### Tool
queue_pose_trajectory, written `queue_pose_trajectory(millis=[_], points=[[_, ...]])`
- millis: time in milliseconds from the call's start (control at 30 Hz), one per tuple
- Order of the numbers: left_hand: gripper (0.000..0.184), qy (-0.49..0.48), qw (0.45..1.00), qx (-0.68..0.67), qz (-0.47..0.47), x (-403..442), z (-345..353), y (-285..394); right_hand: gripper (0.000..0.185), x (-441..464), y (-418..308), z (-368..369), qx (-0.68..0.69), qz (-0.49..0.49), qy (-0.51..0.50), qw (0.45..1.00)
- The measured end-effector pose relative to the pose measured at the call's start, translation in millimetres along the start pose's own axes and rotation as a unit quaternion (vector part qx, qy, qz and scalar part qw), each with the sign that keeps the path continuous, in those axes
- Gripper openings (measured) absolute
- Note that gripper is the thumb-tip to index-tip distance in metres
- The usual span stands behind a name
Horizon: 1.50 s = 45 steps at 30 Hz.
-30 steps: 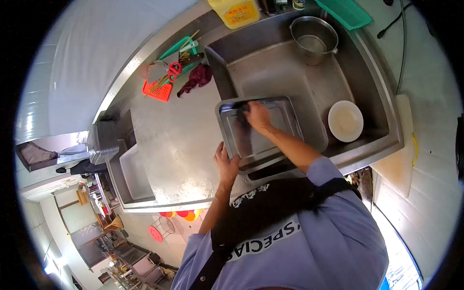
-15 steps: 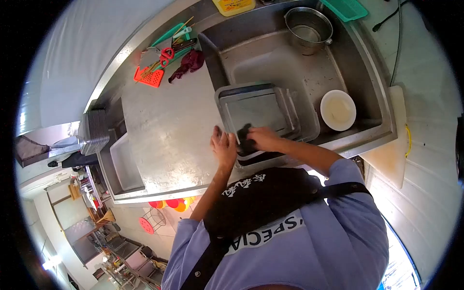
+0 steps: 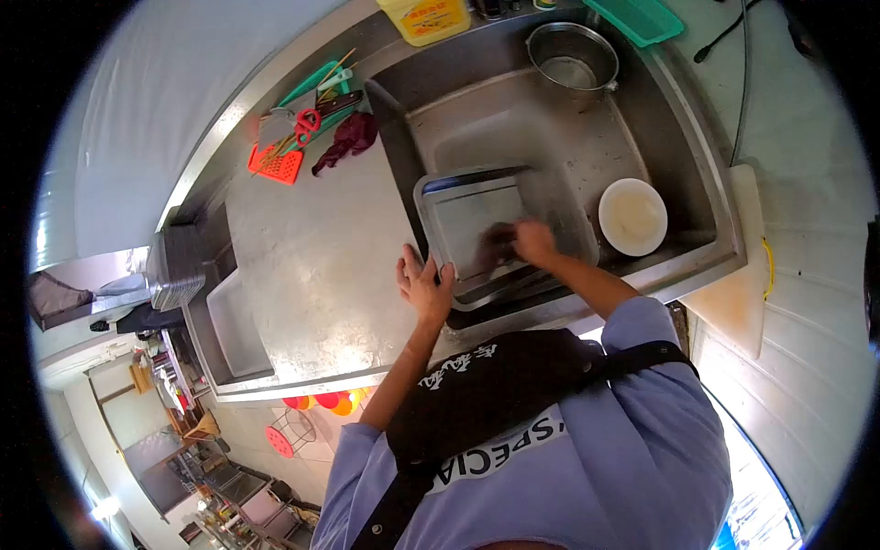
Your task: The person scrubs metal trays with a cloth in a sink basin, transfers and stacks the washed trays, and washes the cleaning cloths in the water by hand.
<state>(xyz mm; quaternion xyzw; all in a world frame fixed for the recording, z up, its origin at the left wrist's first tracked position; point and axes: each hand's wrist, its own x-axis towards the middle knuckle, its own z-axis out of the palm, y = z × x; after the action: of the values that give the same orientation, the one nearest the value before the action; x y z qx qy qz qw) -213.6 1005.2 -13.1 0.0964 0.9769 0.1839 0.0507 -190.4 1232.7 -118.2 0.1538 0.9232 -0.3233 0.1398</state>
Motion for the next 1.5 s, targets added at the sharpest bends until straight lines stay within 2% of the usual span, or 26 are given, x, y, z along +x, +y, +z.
queue_pose_trajectory(millis=[67, 167, 233, 267, 333, 433, 500, 533, 600, 667, 700, 767, 800, 833, 900, 1000, 1033, 1100, 1133, 1167, 1233, 1300, 1333, 1433, 1467, 1500], points=[[0.045, -0.015, 1.000, 0.003, 0.021, 3.9, -7.1, -1.7, 0.030, -3.2, -32.4, -0.8, 0.097, -0.151, 0.101, 0.979], [0.045, -0.020, 0.999, -0.022, 0.046, 9.8, -12.4, 2.7, 0.037, 31.3, -38.7, 15.1, 0.160, -0.145, 0.100, 0.971], [0.043, -0.010, 0.998, -0.013, 0.058, 12.8, -10.9, 4.4, 0.034, 65.6, -4.6, 29.6, 0.146, 0.051, 0.107, 0.982], [0.043, 0.001, 0.997, -0.016, 0.077, 13.0, -7.4, 0.8, 0.034, 69.3, 10.7, 18.5, 0.064, 0.078, 0.076, 0.992], [0.045, 0.023, 0.995, -0.020, 0.094, 13.0, -3.1, -1.3, 0.040, 73.8, 47.2, 19.0, 0.049, 0.067, 0.133, 0.988], [0.047, -0.038, 0.994, -0.067, 0.076, 23.0, -7.3, 15.9, 0.046, 64.7, 65.7, 26.0, -0.143, 0.034, 0.150, 0.978], [0.048, -0.110, 0.971, -0.212, 0.011, 28.1, -3.7, 15.7, 0.050, 73.7, 57.6, 11.0, 0.054, 0.163, 0.050, 0.984], [0.048, -0.153, 0.953, -0.258, -0.031, 28.6, -7.5, 17.2, 0.053, 72.6, 40.8, -0.6, 0.155, 0.227, -0.002, 0.962], [0.056, -0.230, 0.912, -0.327, -0.095, 31.1, -17.8, 25.3, 0.055, 73.6, 11.0, -9.9, 0.274, 0.088, 0.054, 0.956], [0.061, -0.221, 0.894, -0.388, -0.047, 27.8, -5.6, 15.4, 0.049, 67.6, -41.9, -28.9, 0.351, 0.024, 0.036, 0.935], [0.063, -0.215, 0.883, -0.417, -0.019, 28.7, -2.8, 11.7, 0.050, 78.4, -52.2, -12.1, 0.311, -0.054, 0.067, 0.946], [0.062, -0.308, 0.823, -0.458, -0.132, 33.0, -27.8, 30.3, 0.053, 79.7, -82.0, -7.8, 0.339, -0.174, 0.063, 0.923], [0.062, -0.350, 0.784, -0.475, -0.190, 33.2, -39.3, 39.7, 0.053, 77.5, -99.2, -9.7, 0.315, -0.178, 0.074, 0.929], [0.061, -0.348, 0.773, -0.489, -0.202, 32.4, -44.0, 44.4, 0.054, 70.4, -111.4, -10.9, 0.289, -0.184, 0.083, 0.936], [0.060, -0.340, 0.751, -0.519, -0.226, 29.8, -50.9, 49.3, 0.055, 46.0, -110.7, -12.9, 0.286, -0.209, 0.039, 0.934], [0.078, -0.369, 0.733, -0.534, -0.203, 33.9, -28.1, 22.4, 0.056, -2.9, -100.3, -20.3, 0.202, -0.237, -0.051, 0.949], [0.078, -0.374, 0.733, -0.532, -0.199, 30.8, -26.5, 21.6, 0.056, -20.0, -91.1, -21.9, 0.160, -0.240, -0.090, 0.953], [0.079, -0.379, 0.739, -0.525, -0.187, 34.6, -25.6, 21.8, 0.053, -24.0, -62.3, -12.2, 0.146, -0.329, -0.030, 0.932], [0.076, -0.348, 0.764, -0.509, -0.190, 32.5, -32.4, 35.6, 0.051, -24.3, -45.5, -2.4, 0.141, -0.373, 0.000, 0.917], [0.072, -0.349, 0.762, -0.511, -0.193, 31.6, -30.8, 35.9, 0.046, -18.9, -30.3, 0.2, 0.155, -0.234, -0.024, 0.960], [0.069, -0.347, 0.760, -0.513, -0.195, 33.5, -27.1, 32.0, 0.045, 14.1, 27.3, 15.6, 0.112, -0.058, -0.017, 0.992], [0.079, -0.346, 0.758, -0.524, -0.176, 34.3, -23.3, 28.2, 0.047, 27.6, 78.0, 23.9, 0.028, 0.010, 0.027, 0.999], [0.084, -0.344, 0.757, -0.530, -0.165, 36.0, -20.2, 26.2, 0.044, 29.2, 84.1, 21.1, -0.002, 0.044, 0.042, 0.998], [0.098, -0.327, 0.768, -0.524, -0.166, 40.6, -1.9, 19.0, 0.047, 39.9, 71.3, 14.3, -0.034, 0.069, 0.003, 0.997], [0.105, -0.304, 0.791, -0.505, -0.165, 41.4, 4.6, 15.7, 0.048, 40.1, 69.4, 8.6, 0.108, 0.052, -0.034, 0.992], [0.106, -0.300, 0.788, -0.518, -0.145, 41.1, 8.4, 13.5, 0.049, 28.9, 44.1, -20.4, 0.247, 0.037, -0.070, 0.966]])
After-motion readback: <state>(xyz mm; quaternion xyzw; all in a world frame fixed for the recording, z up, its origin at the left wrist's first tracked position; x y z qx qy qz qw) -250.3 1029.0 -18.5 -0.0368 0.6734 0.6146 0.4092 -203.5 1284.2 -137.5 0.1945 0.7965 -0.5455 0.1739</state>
